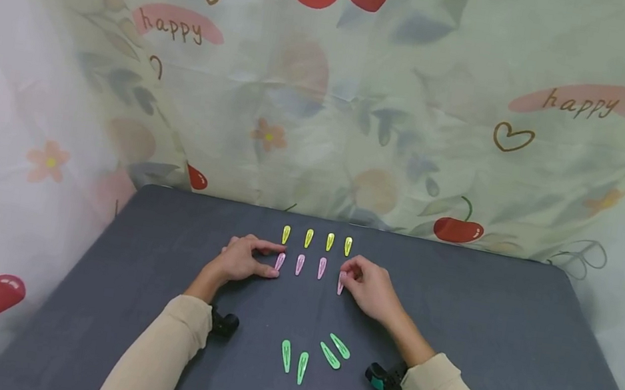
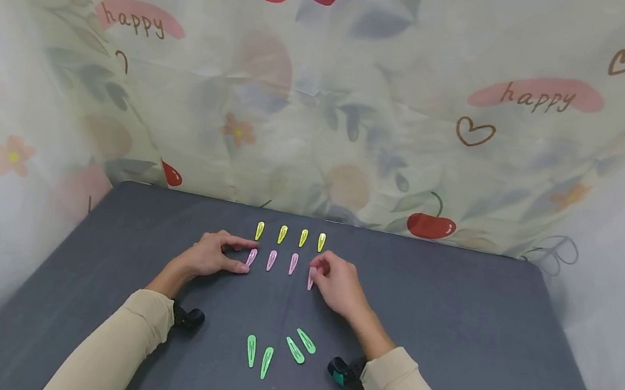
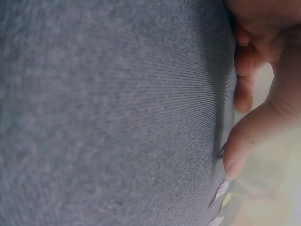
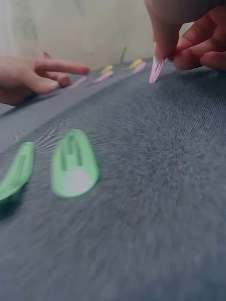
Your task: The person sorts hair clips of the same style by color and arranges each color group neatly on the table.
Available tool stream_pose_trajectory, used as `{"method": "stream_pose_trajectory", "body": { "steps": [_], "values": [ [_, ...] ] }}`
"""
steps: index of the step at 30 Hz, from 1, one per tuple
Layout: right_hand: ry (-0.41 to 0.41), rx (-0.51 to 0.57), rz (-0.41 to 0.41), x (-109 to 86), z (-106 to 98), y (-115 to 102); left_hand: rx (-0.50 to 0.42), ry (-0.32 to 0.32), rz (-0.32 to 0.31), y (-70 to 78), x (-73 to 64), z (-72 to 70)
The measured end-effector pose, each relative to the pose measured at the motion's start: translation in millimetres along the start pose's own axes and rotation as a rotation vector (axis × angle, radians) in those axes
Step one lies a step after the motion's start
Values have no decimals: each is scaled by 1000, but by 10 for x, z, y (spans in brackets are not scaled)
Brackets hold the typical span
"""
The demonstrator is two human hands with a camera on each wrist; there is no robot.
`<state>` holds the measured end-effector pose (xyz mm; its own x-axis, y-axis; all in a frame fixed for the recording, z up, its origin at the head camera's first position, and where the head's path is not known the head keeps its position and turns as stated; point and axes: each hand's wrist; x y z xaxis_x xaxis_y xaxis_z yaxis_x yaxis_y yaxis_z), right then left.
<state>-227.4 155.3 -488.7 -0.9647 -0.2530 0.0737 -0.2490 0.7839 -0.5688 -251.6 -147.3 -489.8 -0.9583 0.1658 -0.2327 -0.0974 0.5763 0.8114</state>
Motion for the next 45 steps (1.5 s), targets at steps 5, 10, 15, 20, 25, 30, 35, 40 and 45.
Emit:
{"method": "stream_pose_trajectory", "body": {
  "steps": [5, 10, 15, 20, 25, 30, 35, 40, 45],
  "values": [
    [59, -41, 40, 134, 73, 47, 3, -1, 6, -4, 7, 2],
    [90, -97, 81, 199, 101, 57, 12, 2, 2, -9, 8, 7],
    [81, -173, 76, 200, 122, 75, 18, -1, 1, -23, 15, 19],
    [93, -181, 66, 187, 111, 84, 23, -9, 7, 6, 12, 17],
    [71, -153, 57, 138, 93, 70, 50, -31, 16, 13, 1, -12],
    [39, -165, 20, 7, 45, 10, 100, -37, 44, 1, -27, -48],
    [44, -246, -48, -191, -10, -50, 157, 17, 72, 65, -157, -47],
    [21, -341, -101, -367, -60, -78, 288, 87, 91, 153, -353, 4],
    [-38, -422, -118, -504, -91, -91, 392, 132, 161, 186, -518, 62]
  ]
}}
Point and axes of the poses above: each hand's wrist, its own x-axis towards the middle knuckle, its own z-axis out of the palm, y = z × x, and after that the axes turned 10 degrees about -x, right-handed
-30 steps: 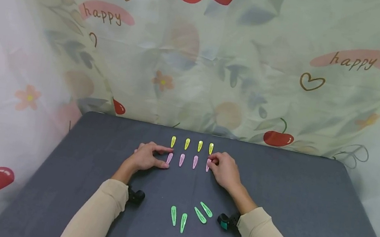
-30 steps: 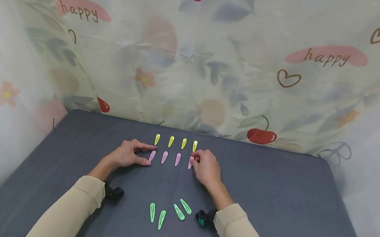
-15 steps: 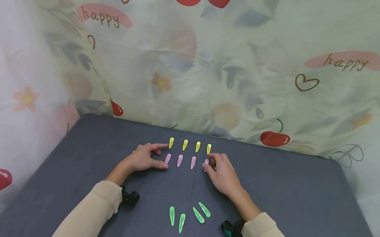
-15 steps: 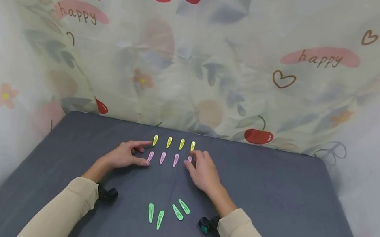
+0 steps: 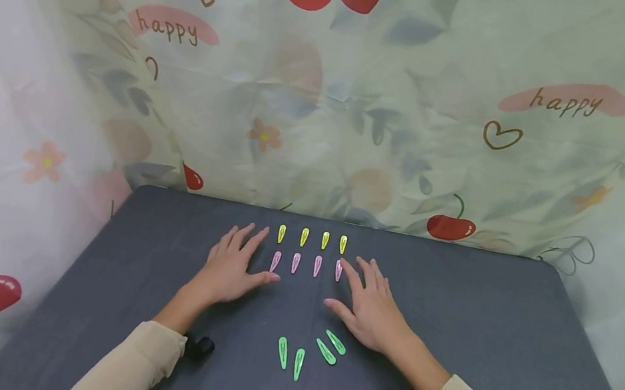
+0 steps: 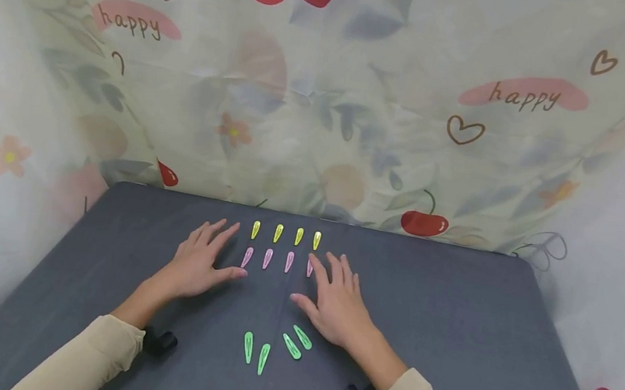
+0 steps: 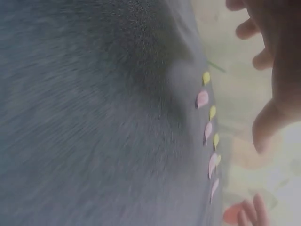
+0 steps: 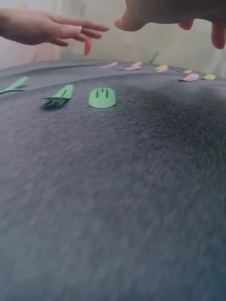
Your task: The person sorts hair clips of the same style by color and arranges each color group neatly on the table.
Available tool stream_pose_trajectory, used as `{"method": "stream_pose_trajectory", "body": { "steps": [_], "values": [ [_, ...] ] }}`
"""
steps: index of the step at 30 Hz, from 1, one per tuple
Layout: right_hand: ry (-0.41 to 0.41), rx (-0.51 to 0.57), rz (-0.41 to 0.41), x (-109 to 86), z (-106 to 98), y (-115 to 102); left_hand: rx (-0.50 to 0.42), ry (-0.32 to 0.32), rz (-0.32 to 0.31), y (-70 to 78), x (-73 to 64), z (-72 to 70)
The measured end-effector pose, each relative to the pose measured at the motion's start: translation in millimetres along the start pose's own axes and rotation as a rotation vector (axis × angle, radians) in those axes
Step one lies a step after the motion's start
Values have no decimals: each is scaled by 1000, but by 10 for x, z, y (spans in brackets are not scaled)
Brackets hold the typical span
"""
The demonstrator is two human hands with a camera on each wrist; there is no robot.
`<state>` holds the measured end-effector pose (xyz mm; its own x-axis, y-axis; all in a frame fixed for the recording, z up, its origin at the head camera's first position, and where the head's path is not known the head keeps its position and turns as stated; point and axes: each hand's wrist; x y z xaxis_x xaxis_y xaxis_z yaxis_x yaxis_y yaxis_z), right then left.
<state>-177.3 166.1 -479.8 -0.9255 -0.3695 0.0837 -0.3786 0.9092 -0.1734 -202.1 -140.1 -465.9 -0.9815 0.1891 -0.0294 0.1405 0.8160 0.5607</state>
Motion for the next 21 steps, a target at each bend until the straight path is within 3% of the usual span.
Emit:
{"method": "stream_pose_trajectory", "body": {
  "steps": [6, 11, 15, 21],
  "values": [
    [17, -75, -74, -151, -16, -14, 91, 38, 74, 71, -225, 48],
    [40, -81, -131, -276, -19, -20, 102, 17, 78, 112, -391, 145],
    [31, -57, -148, -371, -6, -26, 52, 5, 67, 159, -498, 228],
    [-2, -6, -148, -502, 32, -55, -109, -17, 27, 247, -619, 318]
  ]
}}
Point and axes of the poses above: each hand's wrist, its own x-axis towards the middle knuckle, its own z-axis out of the palm, y = z × x, and after that the axes turned 10 degrees about -x, right-handed
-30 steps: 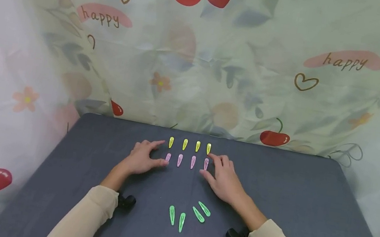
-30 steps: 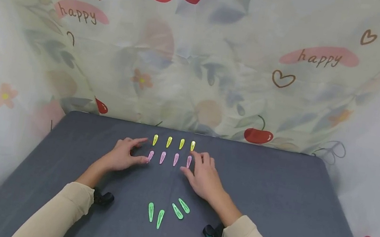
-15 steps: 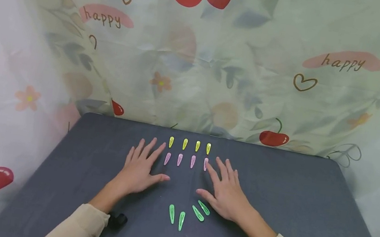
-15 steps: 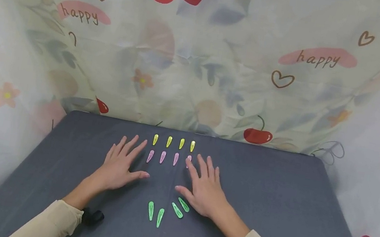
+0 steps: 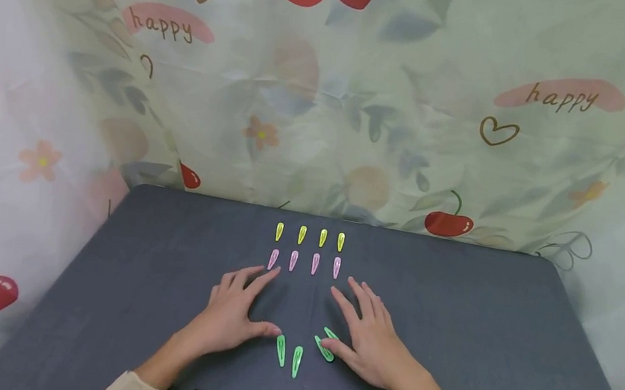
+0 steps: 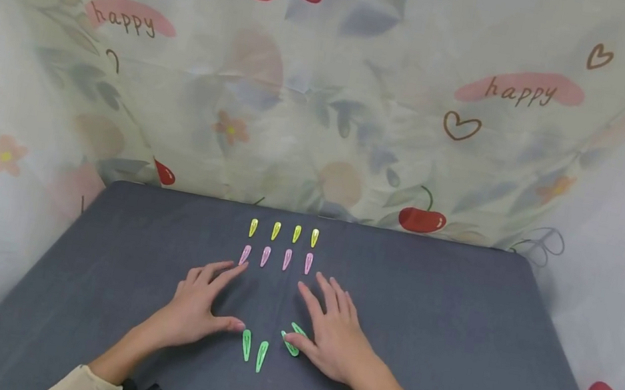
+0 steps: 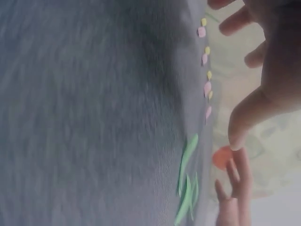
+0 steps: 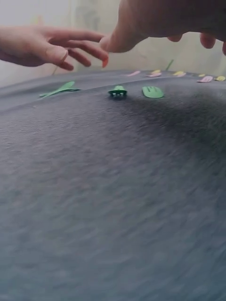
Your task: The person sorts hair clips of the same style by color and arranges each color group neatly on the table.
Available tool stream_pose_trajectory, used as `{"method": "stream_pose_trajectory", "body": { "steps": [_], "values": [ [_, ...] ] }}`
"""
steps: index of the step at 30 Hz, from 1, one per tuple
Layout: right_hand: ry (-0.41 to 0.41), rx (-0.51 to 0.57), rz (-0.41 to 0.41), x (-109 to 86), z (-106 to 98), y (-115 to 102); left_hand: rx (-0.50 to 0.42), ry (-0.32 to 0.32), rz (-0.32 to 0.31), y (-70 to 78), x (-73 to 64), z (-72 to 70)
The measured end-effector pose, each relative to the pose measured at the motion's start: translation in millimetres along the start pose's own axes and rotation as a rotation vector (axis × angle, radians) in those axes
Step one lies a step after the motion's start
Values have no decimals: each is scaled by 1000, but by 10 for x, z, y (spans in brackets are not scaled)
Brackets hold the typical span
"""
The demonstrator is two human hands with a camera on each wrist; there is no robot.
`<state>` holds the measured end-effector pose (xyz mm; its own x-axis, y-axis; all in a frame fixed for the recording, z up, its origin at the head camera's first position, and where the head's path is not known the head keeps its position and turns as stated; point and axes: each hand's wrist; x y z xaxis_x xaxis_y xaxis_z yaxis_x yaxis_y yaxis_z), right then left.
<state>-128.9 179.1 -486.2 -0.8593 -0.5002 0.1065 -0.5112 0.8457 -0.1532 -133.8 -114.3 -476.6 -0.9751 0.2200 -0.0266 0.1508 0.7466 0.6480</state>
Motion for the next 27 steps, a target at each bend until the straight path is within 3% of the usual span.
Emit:
{"method": "stream_pose_trajectory", "body": {
  "steps": [5, 11, 15, 20, 27],
  "values": [
    [-29, 40, 23, -56, 0, -60, -93, 13, -24, 60, -46, 37],
    [-18, 75, 28, -77, 29, -73, -157, 36, 16, 69, -71, 105],
    [-29, 165, 29, -94, 40, -63, -195, 20, 27, 57, -93, 155],
    [-75, 284, 33, -108, 56, -44, -201, -13, 31, 42, -105, 180],
    [-66, 323, 36, -102, 126, -13, -182, -40, 24, 34, -100, 214]
  ]
}}
Point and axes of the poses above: each hand's wrist, its own x-axis towards the middle knuckle, its own z-axis out of the palm, y = z × x, and after that the axes turned 10 degrees about -x, right-handed
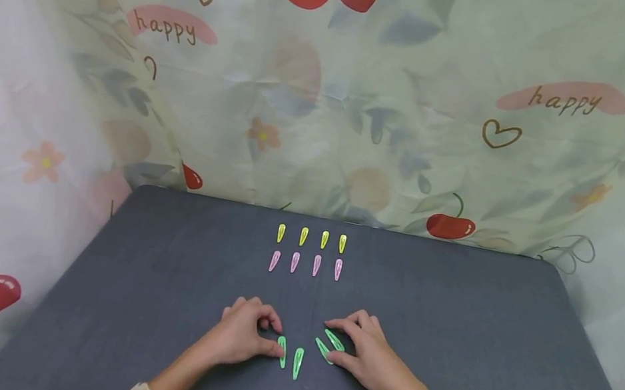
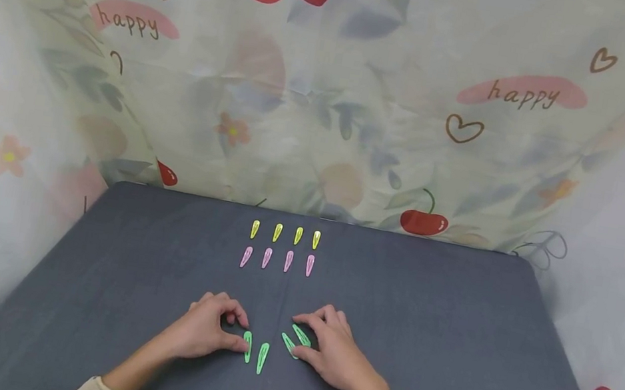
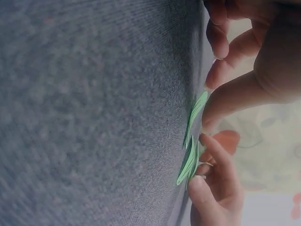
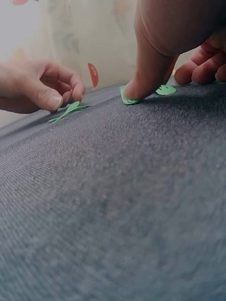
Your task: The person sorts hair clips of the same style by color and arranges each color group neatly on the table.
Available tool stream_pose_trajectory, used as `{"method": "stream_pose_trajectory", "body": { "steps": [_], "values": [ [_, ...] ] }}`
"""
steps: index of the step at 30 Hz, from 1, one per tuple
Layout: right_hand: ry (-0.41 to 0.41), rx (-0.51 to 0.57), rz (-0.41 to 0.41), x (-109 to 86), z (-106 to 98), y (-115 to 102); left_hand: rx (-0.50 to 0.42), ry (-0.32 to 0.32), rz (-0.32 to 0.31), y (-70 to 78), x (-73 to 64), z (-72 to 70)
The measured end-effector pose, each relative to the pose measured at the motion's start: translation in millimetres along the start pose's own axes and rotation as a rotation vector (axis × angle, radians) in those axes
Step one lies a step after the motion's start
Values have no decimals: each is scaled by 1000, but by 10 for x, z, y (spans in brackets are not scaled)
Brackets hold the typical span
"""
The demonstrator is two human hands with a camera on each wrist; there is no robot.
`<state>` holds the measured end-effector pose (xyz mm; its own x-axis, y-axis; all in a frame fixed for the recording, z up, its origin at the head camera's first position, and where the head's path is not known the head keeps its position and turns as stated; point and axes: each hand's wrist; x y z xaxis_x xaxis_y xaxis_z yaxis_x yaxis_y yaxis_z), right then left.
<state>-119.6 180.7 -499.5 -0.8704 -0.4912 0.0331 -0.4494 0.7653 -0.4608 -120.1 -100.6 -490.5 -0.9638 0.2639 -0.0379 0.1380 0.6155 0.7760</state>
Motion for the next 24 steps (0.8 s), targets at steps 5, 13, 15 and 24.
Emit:
{"method": "stream_pose_trajectory", "body": {
  "steps": [5, 13, 15, 24],
  "values": [
    [11, 18, 2, 15, 18, 16, 32, -2, 0, 17, 15, 16],
    [13, 78, 26, 31, 45, 30, 39, -22, -5, -4, 42, 40],
    [10, 94, 34, 35, 47, 39, 31, -25, -8, 3, 45, 43],
    [19, 98, 30, 49, 74, 58, -102, -101, 9, -14, 83, -61]
  ]
}}
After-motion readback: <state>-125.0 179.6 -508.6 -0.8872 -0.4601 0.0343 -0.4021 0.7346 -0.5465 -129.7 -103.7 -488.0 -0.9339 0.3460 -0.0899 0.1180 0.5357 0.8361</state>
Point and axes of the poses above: each hand's wrist, its own x-axis towards the middle knuckle, its own z-axis out of the palm, y = z × x, and after that the axes turned 10 degrees about -x, right-handed
